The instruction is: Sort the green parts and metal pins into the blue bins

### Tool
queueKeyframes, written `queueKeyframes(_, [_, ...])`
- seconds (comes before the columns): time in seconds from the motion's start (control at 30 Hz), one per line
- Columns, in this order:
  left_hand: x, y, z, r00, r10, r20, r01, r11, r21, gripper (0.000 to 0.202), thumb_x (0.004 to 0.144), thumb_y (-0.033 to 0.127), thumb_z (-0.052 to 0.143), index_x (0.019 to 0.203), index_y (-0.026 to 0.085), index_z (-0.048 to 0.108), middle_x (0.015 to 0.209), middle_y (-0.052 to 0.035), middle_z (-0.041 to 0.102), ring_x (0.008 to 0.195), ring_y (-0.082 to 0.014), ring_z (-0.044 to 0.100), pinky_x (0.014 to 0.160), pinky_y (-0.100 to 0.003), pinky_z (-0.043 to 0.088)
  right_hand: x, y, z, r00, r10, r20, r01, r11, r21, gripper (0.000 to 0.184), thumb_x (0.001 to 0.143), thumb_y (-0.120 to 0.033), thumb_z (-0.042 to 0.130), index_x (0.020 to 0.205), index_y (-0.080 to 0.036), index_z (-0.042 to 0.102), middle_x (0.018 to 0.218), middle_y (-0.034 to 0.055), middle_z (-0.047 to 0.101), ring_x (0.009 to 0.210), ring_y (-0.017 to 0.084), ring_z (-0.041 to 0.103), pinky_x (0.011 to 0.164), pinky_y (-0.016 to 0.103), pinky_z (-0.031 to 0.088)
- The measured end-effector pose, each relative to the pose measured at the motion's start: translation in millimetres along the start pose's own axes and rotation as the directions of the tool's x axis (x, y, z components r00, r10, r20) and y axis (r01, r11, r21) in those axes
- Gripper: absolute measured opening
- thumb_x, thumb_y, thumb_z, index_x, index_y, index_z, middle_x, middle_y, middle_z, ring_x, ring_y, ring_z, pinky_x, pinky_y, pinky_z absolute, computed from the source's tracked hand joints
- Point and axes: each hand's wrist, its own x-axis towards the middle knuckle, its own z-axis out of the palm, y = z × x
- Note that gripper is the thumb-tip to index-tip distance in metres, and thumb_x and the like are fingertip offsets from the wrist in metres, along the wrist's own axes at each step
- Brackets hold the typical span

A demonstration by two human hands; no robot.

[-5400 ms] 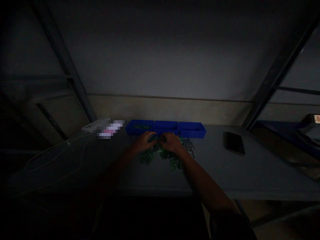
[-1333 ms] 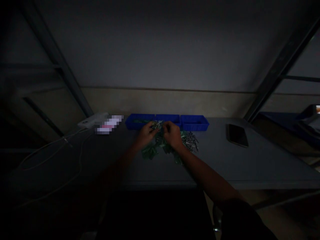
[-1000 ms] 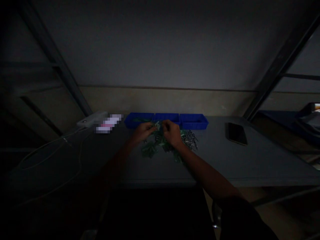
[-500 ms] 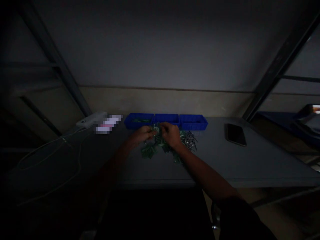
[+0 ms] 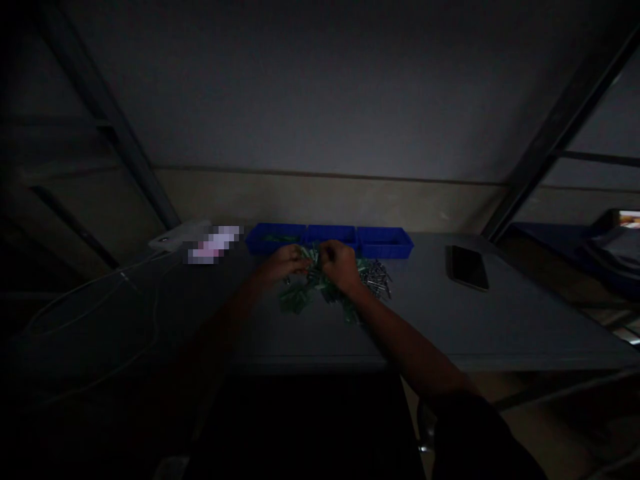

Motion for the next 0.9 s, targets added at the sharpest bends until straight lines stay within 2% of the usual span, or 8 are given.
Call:
queueKeyframes(0.13, [-1.2, 1.3, 0.6, 0.997, 0.076, -0.020, -0.075, 0.996, 0.051, 0.017, 0.064, 0.017, 0.070, 0.073, 0.013, 0.056, 0.060, 0.0014, 0.060, 0.053, -0.0092, 0.057, 0.054, -0.021, 0.046, 1.8, 2.1, 0.3, 1.000, 0.023, -0.016, -0.022, 0.999, 0.035, 0.018, 0.074, -0.018, 0.047, 0.079, -0.016, 0.064, 0.075, 0.0033, 0.066, 0.065, 0.014, 0.056, 0.063, 0.024, 0.040])
queueKeyframes(0.27, [-1.4, -0.9, 0.4, 0.984, 0.167, -0.061, -0.159, 0.981, 0.115, 0.031, 0.066, 0.019, 0.067, 0.095, 0.016, 0.056, 0.057, 0.0052, 0.056, 0.052, -0.0087, 0.055, 0.052, -0.019, 0.045, 2.9, 4.2, -0.5, 0.998, 0.057, -0.013, -0.056, 0.997, 0.045, 0.015, 0.073, -0.019, 0.049, 0.075, -0.016, 0.063, 0.074, 0.0034, 0.064, 0.065, 0.014, 0.055, 0.063, 0.025, 0.041])
queueKeyframes(0.33, [-0.5, -1.8, 0.5, 0.981, 0.190, -0.032, -0.186, 0.978, 0.099, 0.035, 0.066, 0.021, 0.067, 0.099, 0.017, 0.055, 0.058, 0.0053, 0.055, 0.054, -0.0091, 0.056, 0.053, -0.019, 0.045, 3.2, 4.7, -1.8, 0.998, 0.060, -0.016, -0.059, 0.997, 0.052, 0.014, 0.073, -0.021, 0.050, 0.073, -0.016, 0.062, 0.075, 0.0036, 0.064, 0.067, 0.014, 0.055, 0.064, 0.025, 0.041])
queueKeyframes(0.5, [0.1, 0.1, 2.6, 0.982, 0.185, 0.041, -0.185, 0.983, -0.005, 0.027, 0.064, 0.027, 0.069, 0.085, 0.014, 0.058, 0.070, -0.0005, 0.061, 0.062, -0.0109, 0.057, 0.057, -0.021, 0.046, 2.6, 3.4, -3.9, 0.998, 0.058, -0.035, -0.052, 0.988, 0.145, 0.019, 0.077, -0.029, 0.048, 0.076, -0.017, 0.062, 0.074, 0.0018, 0.063, 0.067, 0.013, 0.055, 0.064, 0.025, 0.040])
queueKeyframes(0.77, [-3.7, 1.4, 7.7, 0.978, 0.206, -0.022, -0.206, 0.978, 0.028, 0.023, 0.064, 0.031, 0.069, 0.073, 0.014, 0.056, 0.066, -0.0009, 0.060, 0.059, -0.0107, 0.055, 0.056, -0.023, 0.045, 1.8, 4.3, 0.2, 0.997, 0.081, -0.022, -0.071, 0.959, 0.274, 0.023, 0.078, -0.036, 0.046, 0.073, -0.016, 0.057, 0.063, -0.0007, 0.055, 0.058, 0.011, 0.048, 0.056, 0.023, 0.036])
queueKeyframes(0.9, [-1.8, -0.2, 9.3, 0.980, 0.197, -0.029, -0.198, 0.980, -0.018, 0.026, 0.064, 0.035, 0.069, 0.074, 0.014, 0.055, 0.065, 0.0001, 0.059, 0.057, -0.0103, 0.055, 0.054, -0.022, 0.044, 3.4, 4.6, 2.6, 0.991, 0.136, -0.008, -0.121, 0.908, 0.400, 0.025, 0.076, -0.041, 0.048, 0.070, -0.017, 0.054, 0.060, -0.0021, 0.050, 0.057, 0.011, 0.046, 0.054, 0.022, 0.036])
